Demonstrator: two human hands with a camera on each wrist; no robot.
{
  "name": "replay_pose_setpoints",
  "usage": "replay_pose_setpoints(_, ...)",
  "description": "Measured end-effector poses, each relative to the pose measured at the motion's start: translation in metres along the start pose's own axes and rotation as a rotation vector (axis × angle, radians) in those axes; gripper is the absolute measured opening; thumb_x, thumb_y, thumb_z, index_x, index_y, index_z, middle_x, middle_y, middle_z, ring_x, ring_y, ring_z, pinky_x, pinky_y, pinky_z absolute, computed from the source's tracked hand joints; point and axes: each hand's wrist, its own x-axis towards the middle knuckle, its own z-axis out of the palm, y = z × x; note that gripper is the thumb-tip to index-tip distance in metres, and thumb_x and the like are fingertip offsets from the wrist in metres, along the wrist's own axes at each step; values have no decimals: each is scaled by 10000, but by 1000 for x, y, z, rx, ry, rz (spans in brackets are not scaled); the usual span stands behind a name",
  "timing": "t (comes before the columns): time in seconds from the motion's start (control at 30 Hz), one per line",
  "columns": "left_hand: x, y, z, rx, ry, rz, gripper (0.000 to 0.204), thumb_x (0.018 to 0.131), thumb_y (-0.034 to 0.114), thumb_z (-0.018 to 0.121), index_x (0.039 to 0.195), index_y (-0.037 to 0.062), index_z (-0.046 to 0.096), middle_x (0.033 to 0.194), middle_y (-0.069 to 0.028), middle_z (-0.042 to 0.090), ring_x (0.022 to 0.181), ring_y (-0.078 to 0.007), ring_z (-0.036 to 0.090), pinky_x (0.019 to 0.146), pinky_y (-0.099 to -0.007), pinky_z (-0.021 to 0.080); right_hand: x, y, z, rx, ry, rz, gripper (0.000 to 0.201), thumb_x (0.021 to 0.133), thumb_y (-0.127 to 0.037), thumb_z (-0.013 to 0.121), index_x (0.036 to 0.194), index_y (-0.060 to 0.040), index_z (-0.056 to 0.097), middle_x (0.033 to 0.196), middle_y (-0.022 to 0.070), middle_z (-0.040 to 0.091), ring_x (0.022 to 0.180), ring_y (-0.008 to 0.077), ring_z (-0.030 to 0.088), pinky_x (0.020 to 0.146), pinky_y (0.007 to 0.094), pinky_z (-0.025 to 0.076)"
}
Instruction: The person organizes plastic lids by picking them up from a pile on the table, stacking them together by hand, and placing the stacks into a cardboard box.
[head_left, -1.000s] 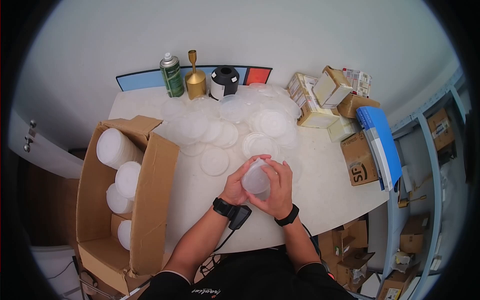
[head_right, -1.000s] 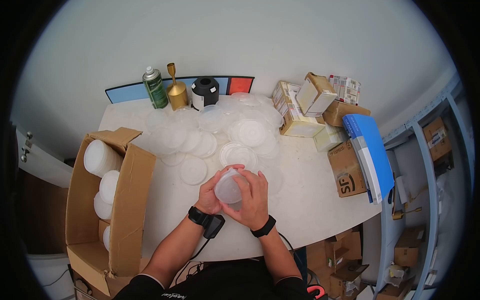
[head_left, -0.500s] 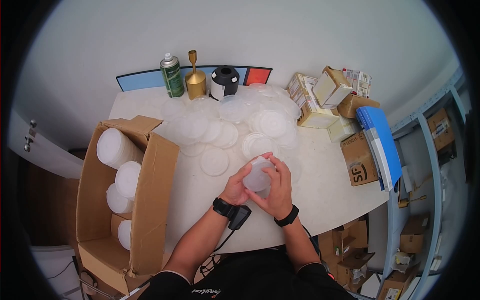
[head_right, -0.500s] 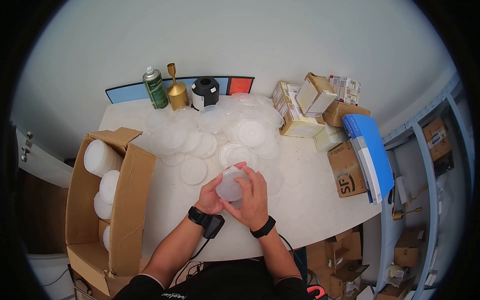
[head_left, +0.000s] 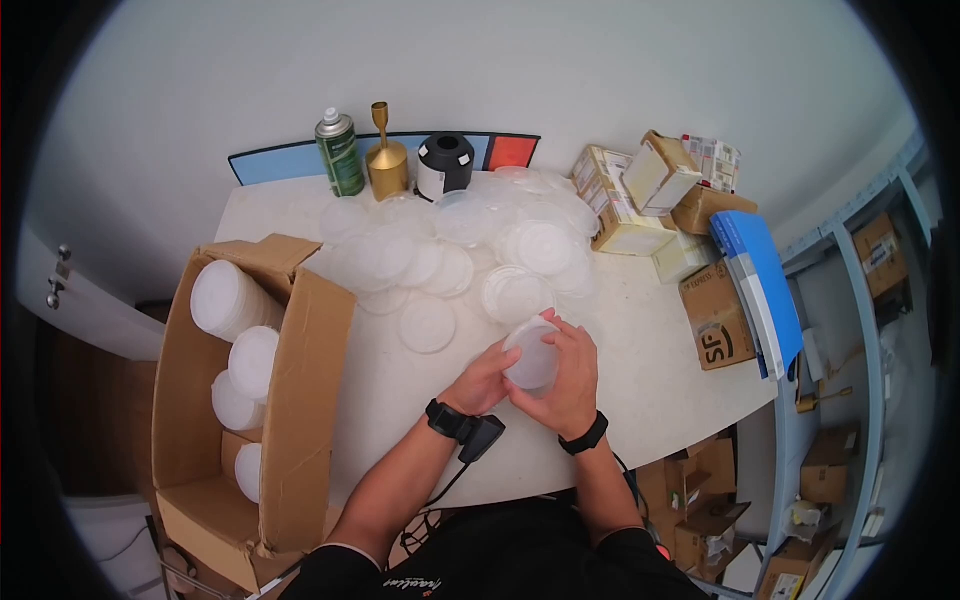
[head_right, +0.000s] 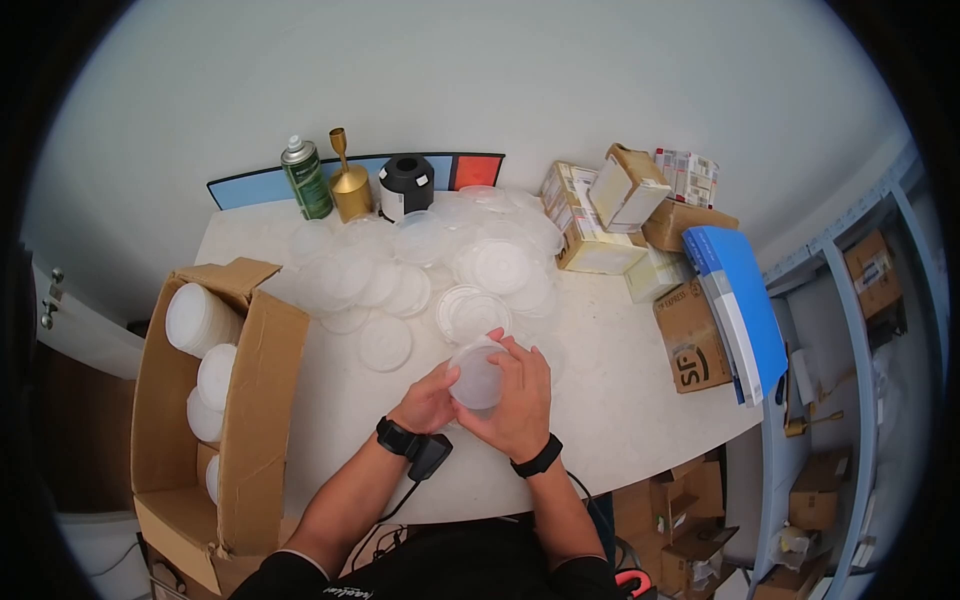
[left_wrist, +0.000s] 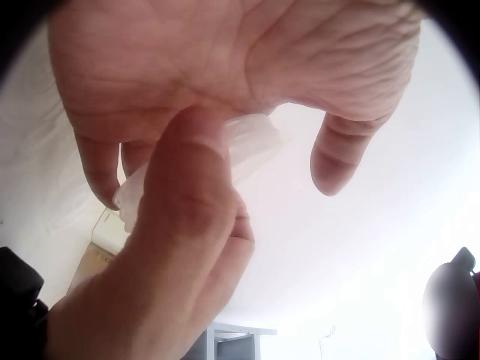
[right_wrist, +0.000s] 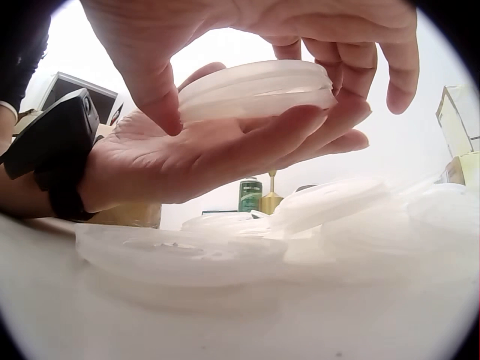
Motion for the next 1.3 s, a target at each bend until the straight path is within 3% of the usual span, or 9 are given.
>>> replay_pose_setpoints(0.13, 0, -1, -3, 45, 1, 25, 906, 943, 494, 610, 1612, 13, 234, 1628, -153, 346, 1465, -265, 404, 1192, -422, 324, -2, 30, -24, 1, 91, 98, 727, 626, -224, 883, 1223, -20, 520, 1249, 206, 569, 1131, 416, 552, 1000, 503, 447)
replay_pose_setpoints(0.23, -2, 13, 7, 70, 204, 220, 670, 948, 368, 603, 1480, -6, 442, 1469, -162, 530, 1317, -252, 549, 1091, -394, 421, -9, 73, -53, -102, 100, 176, 733, 634, -209, 876, 1233, -7, 505, 1214, 198, 571, 1111, 403, 556, 973, 471, 458)
replay_pose_setpoints(0.33, -6, 3, -8, 452, 607, 582, 381, 928, 215, 581, 1232, -14, 596, 1200, -135, 670, 1111, -221, 643, 952, -359, 488, -20, 127, -81, -207, 35, 248, 707, 655, -211, 865, 1227, -3, 504, 1190, 195, 572, 1097, 392, 553, 956, 460, 461)
replay_pose_setpoints(0.37, -4, 7, 1, 472, 693, 673, 197, 902, 75, 538, 1058, -3, 630, 1008, -94, 690, 949, -170, 646, 830, -312, 502, -23, 142, -89, -229, -21, 269, 697, 662, -216, 861, 1223, -7, 505, 1191, 196, 573, 1102, 392, 552, 955, 457, 461)
replay_pose_setpoints(0.57, -4, 5, -29, 443, 979, 731, 188, 876, -61, 468, 956, 14, 620, 909, -67, 663, 754, -110, 562, 715, -253, 464, -25, 192, -110, -284, -285, 313, 652, 700, -247, 838, 1218, -28, 508, 1181, 200, 582, 1126, 395, 544, 961, 450, 459)
replay_pose_setpoints(0.67, -7, 5, -36, 471, 983, 760, 207, 857, -79, 439, 932, 17, 607, 869, -56, 638, 701, -101, 518, 674, -241, 440, -22, 198, -110, -254, -347, 334, 650, 707, -265, 832, 1222, -34, 509, 1173, 201, 585, 1132, 399, 538, 969, 452, 456)
replay_pose_setpoints(0.93, -11, -1, -33, 494, 944, 713, 204, 842, -84, 420, 889, 18, 590, 813, -47, 616, 622, -65, 441, 558, -211, 357, -20, 179, -106, -279, -343, 361, 657, 716, -248, 831, 1242, -22, 508, 1255, 215, 563, 1187, 399, 527, 1007, 437, 449)
replay_pose_setpoints(1.1, -7, -2, -32, 476, 959, 663, 179, 851, -72, 437, 877, 27, 584, 787, -30, 610, 603, -46, 405, 533, -202, 311, -18, 112, -73, -72, -38, 175, 476, 780, -168, 809, 1155, -2, 566, 1259, 223, 596, 1163, 410, 554, 998, 453, 461)
replay_pose_setpoints(1.3, -7, -7, -33, 509, 930, 671, 168, 841, -69, 457, 891, 20, 591, 787, -30, 625, 586, -35, 409, 521, -200, 301, -11, 8, -18, 230, -383, -126, 564, 783, -250, 825, 1232, -15, 578, 1320, 186, 571, 1138, 371, 574, 969, 427, 501)
